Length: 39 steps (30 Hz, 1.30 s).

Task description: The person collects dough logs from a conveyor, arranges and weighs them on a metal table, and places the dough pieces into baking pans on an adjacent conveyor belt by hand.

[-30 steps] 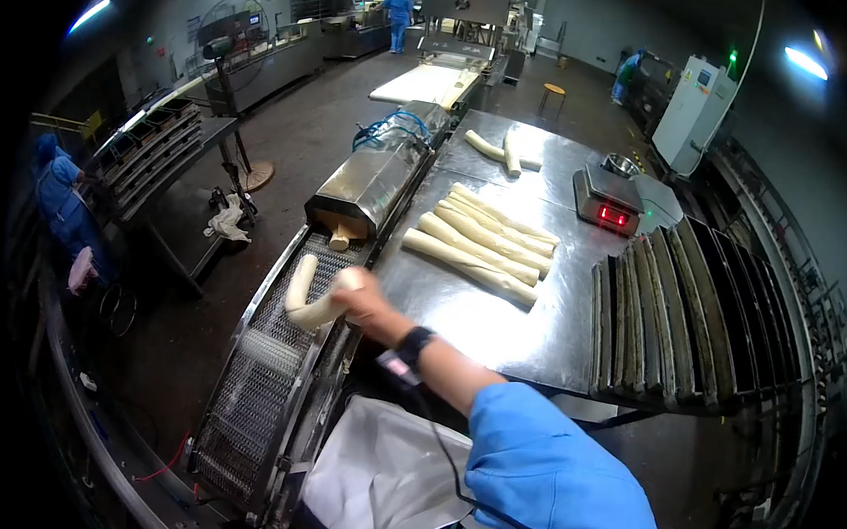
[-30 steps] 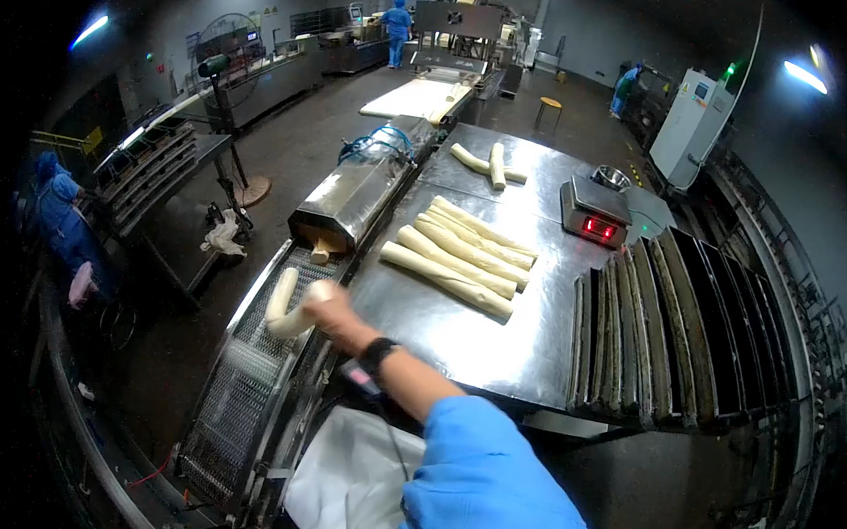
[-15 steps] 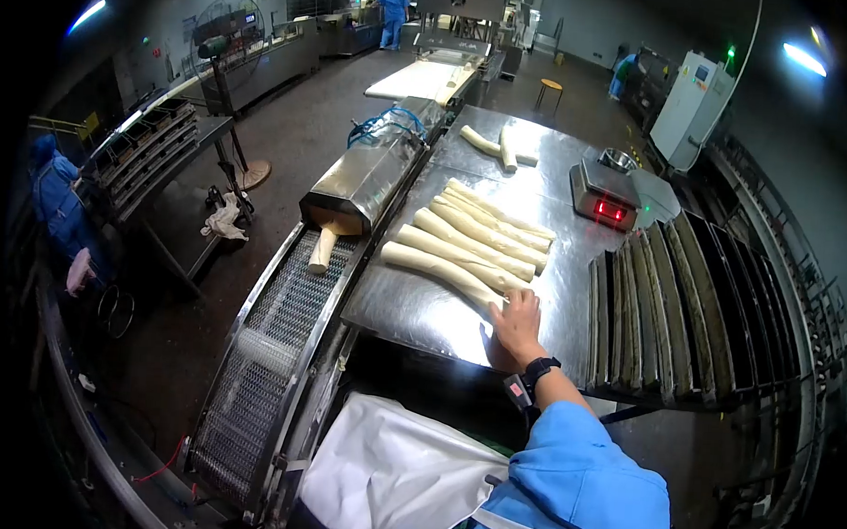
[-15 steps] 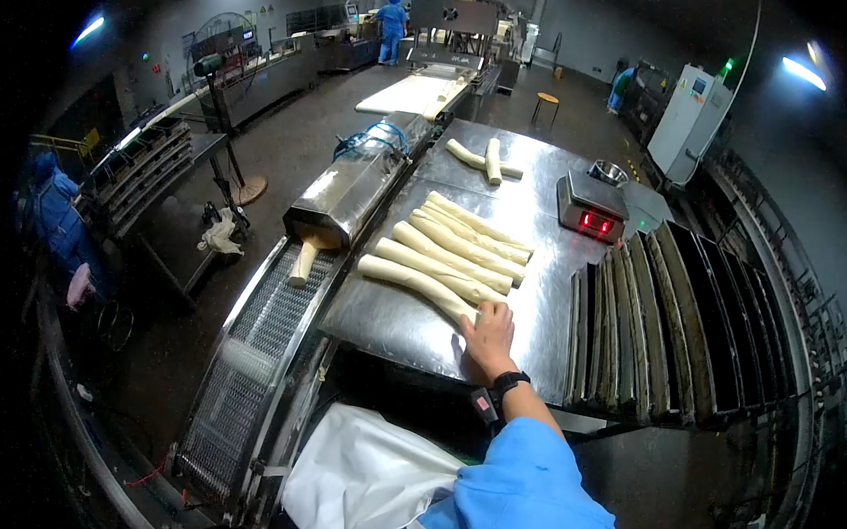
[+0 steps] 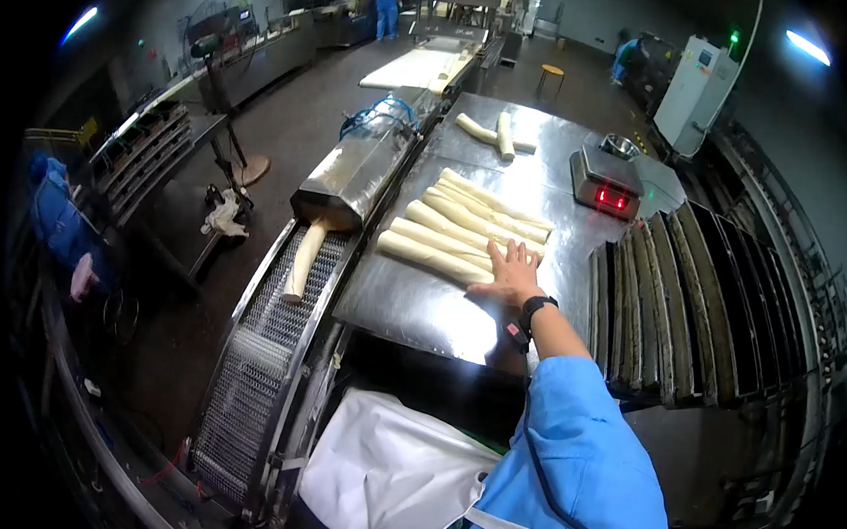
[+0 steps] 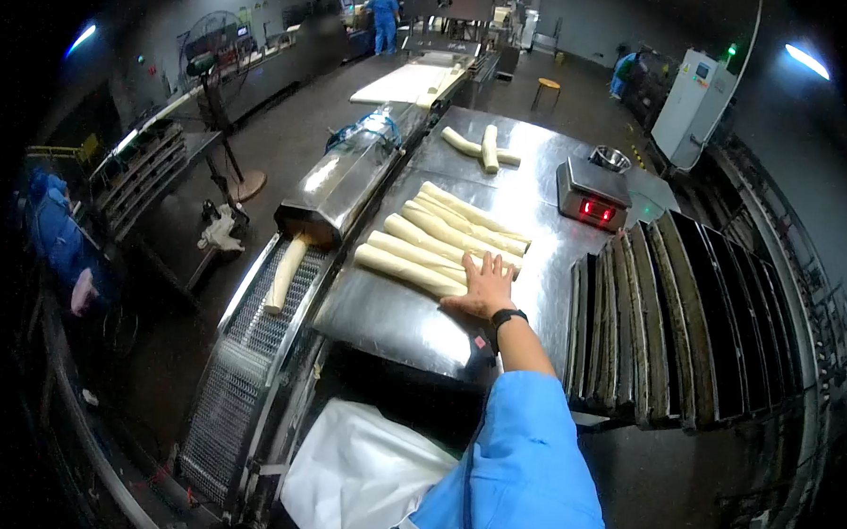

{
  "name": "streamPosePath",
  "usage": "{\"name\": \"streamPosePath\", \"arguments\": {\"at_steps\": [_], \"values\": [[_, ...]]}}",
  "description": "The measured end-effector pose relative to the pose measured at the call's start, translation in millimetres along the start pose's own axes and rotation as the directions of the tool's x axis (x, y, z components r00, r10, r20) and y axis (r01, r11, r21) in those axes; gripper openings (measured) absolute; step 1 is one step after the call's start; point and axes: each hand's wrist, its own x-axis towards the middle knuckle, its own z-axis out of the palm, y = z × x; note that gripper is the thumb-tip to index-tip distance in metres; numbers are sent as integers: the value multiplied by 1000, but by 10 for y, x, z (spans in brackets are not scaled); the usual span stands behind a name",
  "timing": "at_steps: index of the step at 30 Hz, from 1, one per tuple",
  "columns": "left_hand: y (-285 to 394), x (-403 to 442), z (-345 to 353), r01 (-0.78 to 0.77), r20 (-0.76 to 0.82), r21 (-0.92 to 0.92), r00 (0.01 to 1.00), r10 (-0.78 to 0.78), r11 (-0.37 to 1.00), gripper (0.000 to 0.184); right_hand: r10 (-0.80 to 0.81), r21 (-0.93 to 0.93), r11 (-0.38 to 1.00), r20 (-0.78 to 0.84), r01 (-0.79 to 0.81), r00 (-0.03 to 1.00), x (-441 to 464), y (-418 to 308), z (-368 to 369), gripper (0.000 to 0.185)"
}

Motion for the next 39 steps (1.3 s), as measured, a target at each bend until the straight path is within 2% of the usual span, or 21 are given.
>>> {"name": "streamPosePath", "arguments": {"at_steps": [2,5,8,11,12,13,14,15,16,17,22,24,26,27,29,31,32,34,37,38,39], "values": [[-136,4,148,1,10,11,1000,-2,1000,46,-37,-26,999,-25,36,999,52,-15,43,113],[-1102,-116,1070,131,18,7,991,-132,991,45,-101,-44,994,-97,97,990,86,-25,108,113],[8,-23,-22,25,32,57,999,-27,998,47,-149,-25,989,-102,147,984,82,-22,116,111],[2,19,33,3,-13,45,1000,-2,999,45,-151,19,988,-72,152,986,105,-10,86,114],[-169,-9,291,317,126,69,938,-323,946,45,-121,3,993,-53,121,991,103,-25,40,119],[-152,-9,236,298,213,122,924,-318,947,46,-103,-16,995,-33,102,994,138,-43,21,123],[-246,-59,331,267,156,112,947,-282,957,46,-62,-17,998,14,63,998,224,-23,52,127],[-166,-70,259,213,84,13,973,-214,977,47,-31,-24,999,62,32,998,333,-5,74,131],[138,-19,36,311,128,-50,944,-303,949,46,-12,-30,999,120,16,993,371,-38,-13,133],[-36,-54,142,271,114,-74,958,-262,960,46,3,-34,999,178,3,984,359,-75,-146,135],[228,147,152,438,71,-239,898,-434,866,41,-87,2,996,189,88,978,485,-110,-226,121],[376,324,353,387,24,-461,905,-425,798,40,-80,37,997,220,74,972,378,-212,-389,114],[841,576,324,295,38,-475,948,-315,829,42,-122,56,992,196,113,973,503,-80,-244,110],[979,696,472,149,-23,-464,983,-181,873,42,-132,68,990,180,122,975,545,-29,-215,108],[1528,957,413,105,49,-581,994,-94,807,41,-145,87,987,141,133,979,433,-86,-239,107],[1963,1159,568,-46,-16,-629,999,46,776,41,-202,112,975,95,191,975,343,-123,-251,94],[2097,1234,643,-80,-17,-643,996,90,762,41,-205,178,968,144,179,968,152,-282,-496,107],[2514,1496,855,-179,-36,-640,978,203,747,42,-273,175,949,40,262,961,146,-208,-429,100],[2894,1690,926,-194,50,-682,950,310,705,47,-323,71,942,-82,328,943,56,-192,-144,90],[2998,1740,967,-195,82,-685,937,341,702,50,-227,29,974,-13,227,974,-19,-142,-8,103],[2990,1753,1212,-280,-65,-559,953,296,781,52,-266,3,964,-8,266,964,30,-50,202,111]]}}
